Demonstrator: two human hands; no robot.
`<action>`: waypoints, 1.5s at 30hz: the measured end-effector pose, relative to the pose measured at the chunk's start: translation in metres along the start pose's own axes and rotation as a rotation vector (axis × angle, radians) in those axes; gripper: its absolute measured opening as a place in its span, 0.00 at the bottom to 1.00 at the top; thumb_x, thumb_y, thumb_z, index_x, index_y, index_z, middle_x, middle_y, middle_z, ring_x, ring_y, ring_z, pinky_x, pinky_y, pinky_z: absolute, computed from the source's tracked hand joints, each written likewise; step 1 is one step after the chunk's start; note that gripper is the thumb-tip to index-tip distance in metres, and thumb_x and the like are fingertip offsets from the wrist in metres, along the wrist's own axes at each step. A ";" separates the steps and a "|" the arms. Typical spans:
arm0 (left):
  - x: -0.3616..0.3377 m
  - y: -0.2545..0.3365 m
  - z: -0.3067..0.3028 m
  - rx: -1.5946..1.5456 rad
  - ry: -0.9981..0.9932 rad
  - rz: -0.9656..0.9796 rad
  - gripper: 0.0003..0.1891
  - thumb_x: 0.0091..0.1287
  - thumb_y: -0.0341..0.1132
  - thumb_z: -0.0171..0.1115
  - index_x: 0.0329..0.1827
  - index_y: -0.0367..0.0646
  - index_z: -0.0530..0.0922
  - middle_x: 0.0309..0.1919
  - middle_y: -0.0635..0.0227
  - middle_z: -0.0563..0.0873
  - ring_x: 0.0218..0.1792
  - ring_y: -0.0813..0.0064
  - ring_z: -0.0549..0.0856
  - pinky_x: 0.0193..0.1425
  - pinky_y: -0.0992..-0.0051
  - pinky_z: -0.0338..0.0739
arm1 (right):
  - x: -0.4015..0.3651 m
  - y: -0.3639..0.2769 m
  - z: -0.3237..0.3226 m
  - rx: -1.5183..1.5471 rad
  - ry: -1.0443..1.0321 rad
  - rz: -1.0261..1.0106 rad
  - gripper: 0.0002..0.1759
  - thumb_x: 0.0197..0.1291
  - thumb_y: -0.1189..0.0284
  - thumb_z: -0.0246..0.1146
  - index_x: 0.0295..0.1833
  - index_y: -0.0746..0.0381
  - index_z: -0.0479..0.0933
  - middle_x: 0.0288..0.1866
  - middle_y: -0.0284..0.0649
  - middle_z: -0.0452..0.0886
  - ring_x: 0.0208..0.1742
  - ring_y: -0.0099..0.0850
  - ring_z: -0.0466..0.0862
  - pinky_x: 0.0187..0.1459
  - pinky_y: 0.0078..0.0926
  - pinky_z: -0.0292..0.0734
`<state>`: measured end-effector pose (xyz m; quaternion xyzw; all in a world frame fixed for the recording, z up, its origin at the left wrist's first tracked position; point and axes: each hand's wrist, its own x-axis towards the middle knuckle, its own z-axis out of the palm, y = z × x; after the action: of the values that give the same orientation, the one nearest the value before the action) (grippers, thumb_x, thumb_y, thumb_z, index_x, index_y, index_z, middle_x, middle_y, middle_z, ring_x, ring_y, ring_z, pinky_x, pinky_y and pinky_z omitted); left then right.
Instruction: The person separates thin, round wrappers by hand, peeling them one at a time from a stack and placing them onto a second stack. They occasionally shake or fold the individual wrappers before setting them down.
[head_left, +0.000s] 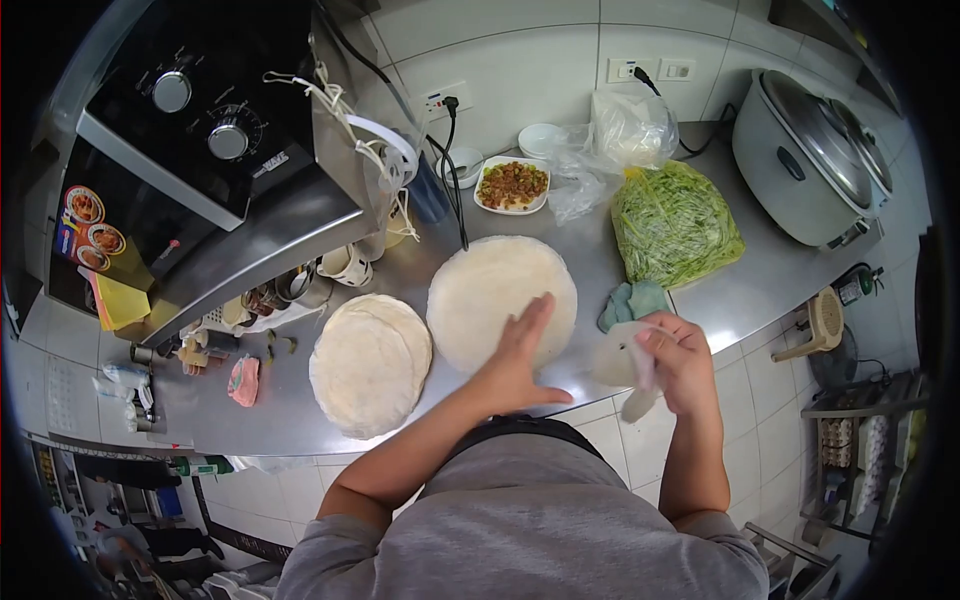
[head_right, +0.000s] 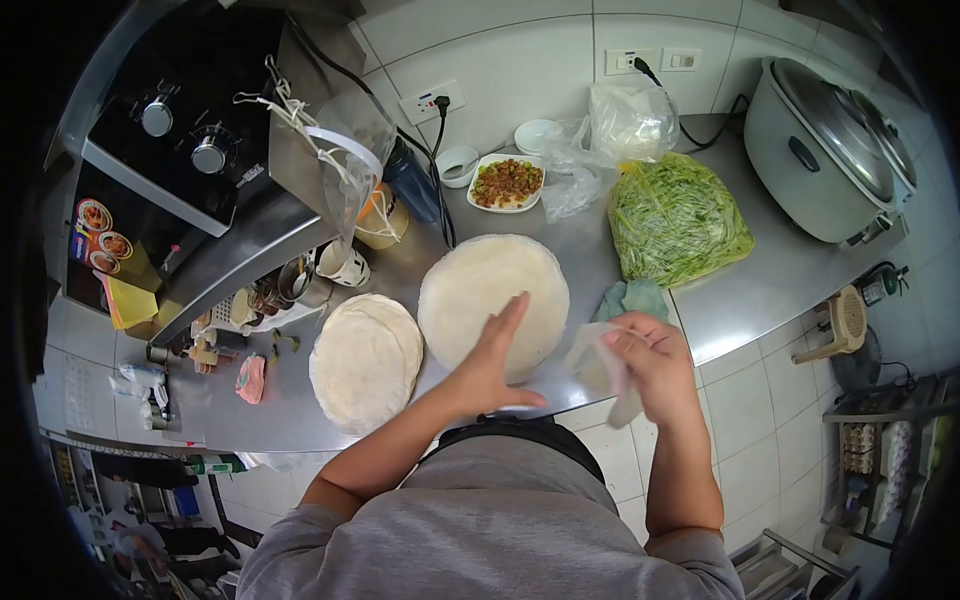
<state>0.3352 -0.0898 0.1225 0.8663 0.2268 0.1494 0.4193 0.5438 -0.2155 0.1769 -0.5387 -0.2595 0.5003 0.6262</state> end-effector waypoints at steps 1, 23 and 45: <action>0.000 0.010 -0.001 -0.023 0.067 0.045 0.54 0.46 0.44 0.79 0.74 0.41 0.53 0.70 0.50 0.61 0.72 0.53 0.58 0.73 0.57 0.53 | -0.003 -0.006 0.009 0.054 -0.079 0.022 0.08 0.61 0.73 0.62 0.42 0.67 0.80 0.34 0.35 0.83 0.34 0.20 0.79 0.36 0.17 0.73; -0.082 -0.153 0.004 0.579 0.379 -0.070 0.13 0.62 0.28 0.59 0.48 0.50 0.84 0.55 0.71 0.84 0.66 0.62 0.73 0.74 0.53 0.56 | 0.104 0.178 0.008 -1.027 -0.169 -0.496 0.21 0.49 0.85 0.59 0.44 0.51 0.86 0.65 0.43 0.74 0.70 0.51 0.65 0.71 0.42 0.59; -0.260 -0.189 -0.077 0.350 0.302 -0.117 0.23 0.52 0.35 0.72 0.52 0.44 0.77 0.55 0.60 0.75 0.62 0.57 0.72 0.67 0.60 0.66 | 0.108 0.266 0.307 -1.277 -0.184 -0.310 0.10 0.52 0.71 0.64 0.39 0.65 0.78 0.40 0.52 0.82 0.44 0.45 0.82 0.47 0.37 0.77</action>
<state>0.0287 -0.0704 0.0016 0.8790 0.3592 0.2113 0.2318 0.2260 -0.0119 -0.0072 -0.7156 -0.6318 0.1964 0.2240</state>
